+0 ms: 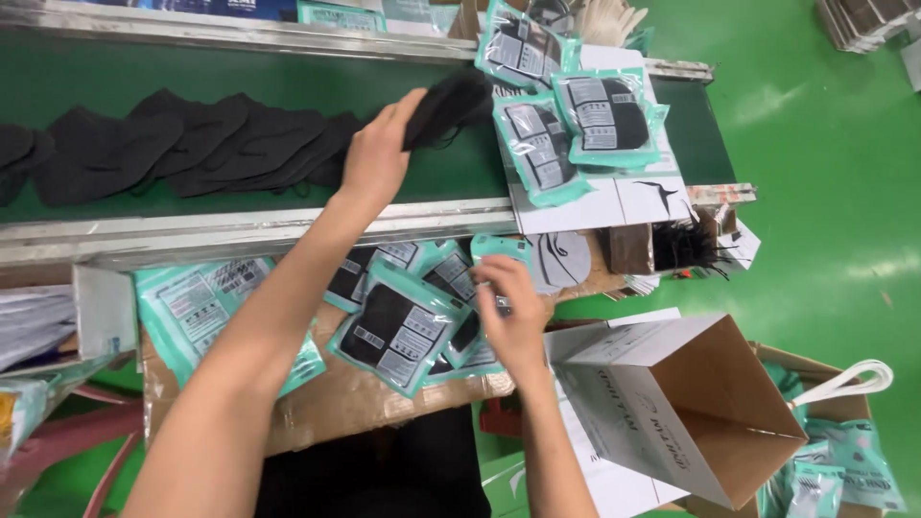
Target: The person picks up black face masks from a conveyor, stacks and aligns them, and places them into white retail boxes. They fold the box flaps and seal a box using a red tape dispenser, and also handle teal packaged mask pouches and paper inserts at the packing table.
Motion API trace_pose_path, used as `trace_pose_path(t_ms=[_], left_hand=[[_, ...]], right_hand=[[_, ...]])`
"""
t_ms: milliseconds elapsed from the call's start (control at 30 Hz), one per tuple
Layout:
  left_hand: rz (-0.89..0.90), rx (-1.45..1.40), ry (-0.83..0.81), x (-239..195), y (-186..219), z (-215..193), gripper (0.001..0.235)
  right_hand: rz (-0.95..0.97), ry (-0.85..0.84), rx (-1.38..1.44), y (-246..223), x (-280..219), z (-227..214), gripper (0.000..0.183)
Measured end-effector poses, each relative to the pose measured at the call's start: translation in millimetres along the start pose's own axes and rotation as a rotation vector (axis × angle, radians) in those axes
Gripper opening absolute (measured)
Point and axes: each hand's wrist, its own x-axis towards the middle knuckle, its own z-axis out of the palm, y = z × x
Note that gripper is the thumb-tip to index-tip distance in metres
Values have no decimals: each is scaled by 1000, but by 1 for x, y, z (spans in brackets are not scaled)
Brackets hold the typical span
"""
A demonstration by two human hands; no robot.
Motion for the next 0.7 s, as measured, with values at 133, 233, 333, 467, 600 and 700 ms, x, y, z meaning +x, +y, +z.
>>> trace_pose_path(t_ms=[133,233,333,467,600,700], left_hand=[[332,-293,161,-74,53,-95,73],[325,-261,-153,-155,70,-126,61],[281,-300,-268,-228,67,-135,65],[79,-332,-181,-293,43,-131,83],[-207,-448,-90,-338,5,-109,118],[-276,-487,-123,-354,-7,-92,122]], right_hand=[[107,110,180,-41,16,-6,59],[-141,-23,190,-65,8,12,71],[-151,-376,272,-63,-21,37,56],[-128,-658,392,-22,-78,83,40],[-176,-595,345,-26,-103,119,64],[-49,-596,476,-42,-106,131,100]])
